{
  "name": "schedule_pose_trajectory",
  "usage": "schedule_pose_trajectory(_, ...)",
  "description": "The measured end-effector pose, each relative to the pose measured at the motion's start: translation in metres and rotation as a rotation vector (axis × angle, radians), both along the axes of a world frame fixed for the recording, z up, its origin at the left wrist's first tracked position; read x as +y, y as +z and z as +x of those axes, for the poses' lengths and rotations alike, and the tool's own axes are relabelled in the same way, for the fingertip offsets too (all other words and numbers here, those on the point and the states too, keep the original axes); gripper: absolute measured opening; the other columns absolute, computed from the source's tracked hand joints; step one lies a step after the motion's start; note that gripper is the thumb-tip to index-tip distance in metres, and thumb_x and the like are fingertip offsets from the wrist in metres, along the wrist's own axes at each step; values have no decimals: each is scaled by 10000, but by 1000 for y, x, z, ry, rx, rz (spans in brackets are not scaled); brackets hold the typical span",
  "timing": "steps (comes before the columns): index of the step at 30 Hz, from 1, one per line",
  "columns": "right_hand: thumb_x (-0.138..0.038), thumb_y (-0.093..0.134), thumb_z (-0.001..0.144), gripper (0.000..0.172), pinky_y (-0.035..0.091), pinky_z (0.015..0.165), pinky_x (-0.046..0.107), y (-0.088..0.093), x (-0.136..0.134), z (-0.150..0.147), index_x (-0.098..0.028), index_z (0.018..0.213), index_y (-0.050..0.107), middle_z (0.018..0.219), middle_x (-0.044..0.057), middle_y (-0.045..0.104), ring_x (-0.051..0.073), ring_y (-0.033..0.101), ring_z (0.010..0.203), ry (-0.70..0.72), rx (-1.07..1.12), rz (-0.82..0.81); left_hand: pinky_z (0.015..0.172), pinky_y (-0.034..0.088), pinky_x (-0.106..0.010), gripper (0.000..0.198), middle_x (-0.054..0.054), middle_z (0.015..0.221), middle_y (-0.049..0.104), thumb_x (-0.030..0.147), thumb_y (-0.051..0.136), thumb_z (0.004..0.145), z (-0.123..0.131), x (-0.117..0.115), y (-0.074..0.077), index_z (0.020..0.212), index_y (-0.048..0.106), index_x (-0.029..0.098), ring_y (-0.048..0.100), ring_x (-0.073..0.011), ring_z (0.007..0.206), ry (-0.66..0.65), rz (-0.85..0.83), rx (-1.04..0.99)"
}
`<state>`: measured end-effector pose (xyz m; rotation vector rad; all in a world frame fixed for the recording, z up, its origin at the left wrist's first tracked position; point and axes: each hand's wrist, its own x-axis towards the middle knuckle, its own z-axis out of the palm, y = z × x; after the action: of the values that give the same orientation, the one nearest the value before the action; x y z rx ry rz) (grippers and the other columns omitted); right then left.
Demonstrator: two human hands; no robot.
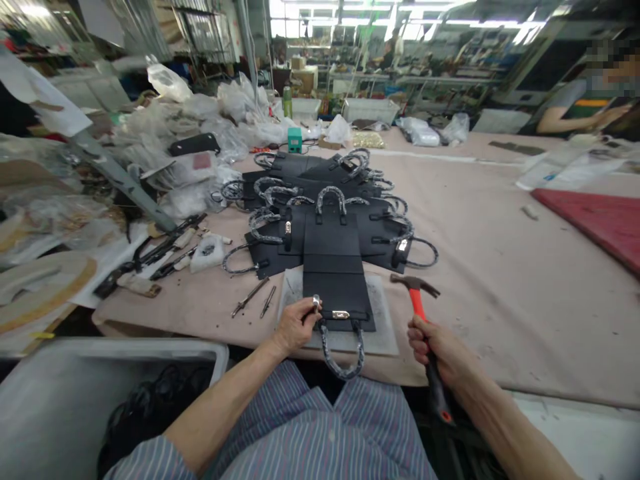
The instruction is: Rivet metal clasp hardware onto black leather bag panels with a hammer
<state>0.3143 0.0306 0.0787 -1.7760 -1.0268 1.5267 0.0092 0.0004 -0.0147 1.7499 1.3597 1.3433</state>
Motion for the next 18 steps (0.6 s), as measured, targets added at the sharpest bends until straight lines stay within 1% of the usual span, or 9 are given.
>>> schedule_pose_trajectory(2, -586, 477, 935, 363, 279, 373, 213, 30, -9, -18, -239, 829, 481, 582, -78, 382, 88, 329, 401, 34, -34, 208, 902, 602, -374, 135, -95, 1033, 770, 130, 612, 858, 0, 0, 0, 948, 700, 181, 741, -230, 982, 0, 7, 23)
schedule_pose_trajectory(3, -625, 449, 949, 405, 284, 380, 221, 45, -14, -27, -240, 832, 493, 572, -69, 406, 98, 357, 406, 86, -120, 355, 895, 604, -372, 140, -94, 1029, 770, 129, 613, 856, 0, 1, 1, 950, 701, 182, 741, -229, 977, 2, 14, 31)
schedule_pose_trajectory(6, -541, 446, 986, 357, 298, 449, 254, 78, -25, -49, -242, 798, 494, 570, -29, 499, 126, 451, 459, 374, -460, 783, 881, 605, -367, 146, -89, 1018, 769, 130, 611, 854, 0, 1, 3, 950, 706, 184, 740, -227, 964, 13, 39, 44)
schedule_pose_trajectory(8, -443, 434, 998, 309, 239, 462, 282, 88, -29, -59, -245, 765, 473, 542, -24, 507, 128, 426, 429, 599, -632, 916, 839, 608, -347, 133, -75, 956, 768, 131, 613, 852, 1, 1, 5, 922, 711, 187, 740, -217, 908, 14, 35, 61)
schedule_pose_trajectory(10, -385, 420, 1002, 288, 173, 467, 309, 94, -31, -65, -246, 754, 470, 517, -23, 509, 130, 384, 391, 777, -754, 936, 776, 606, -321, 111, -55, 863, 757, 137, 624, 846, 2, 1, 4, 877, 714, 193, 734, -204, 823, 22, 21, 83)
schedule_pose_trajectory(11, -378, 420, 1004, 288, 157, 471, 316, 96, -32, -66, -247, 754, 471, 514, -23, 513, 133, 383, 387, 821, -792, 934, 763, 605, -315, 107, -51, 847, 753, 140, 628, 845, 2, 1, 3, 872, 716, 195, 731, -200, 804, 22, 18, 86)
schedule_pose_trajectory(13, -402, 422, 1014, 298, 177, 469, 311, 103, -34, -67, -251, 762, 471, 517, -26, 509, 136, 401, 395, 780, -782, 954, 791, 608, -323, 117, -58, 894, 763, 142, 625, 847, 3, 1, 0, 899, 718, 193, 737, -206, 842, 23, 31, 66)
schedule_pose_trajectory(16, -431, 335, 1045, 321, 282, 474, 289, 106, -38, -67, -256, 822, 484, 556, -19, 514, 143, 455, 444, 483, -653, 1016, 869, 608, -355, 161, -76, 998, 771, 139, 610, 854, 3, 1, -3, 968, 714, 183, 743, -221, 941, 21, 48, 15)
schedule_pose_trajectory(18, -423, 312, 1040, 331, 273, 463, 288, 102, -39, -67, -254, 809, 477, 548, -18, 507, 139, 432, 430, 463, -647, 1004, 863, 611, -365, 150, -75, 979, 771, 138, 615, 852, 3, 1, -4, 956, 713, 183, 745, -224, 927, 19, 39, 10)
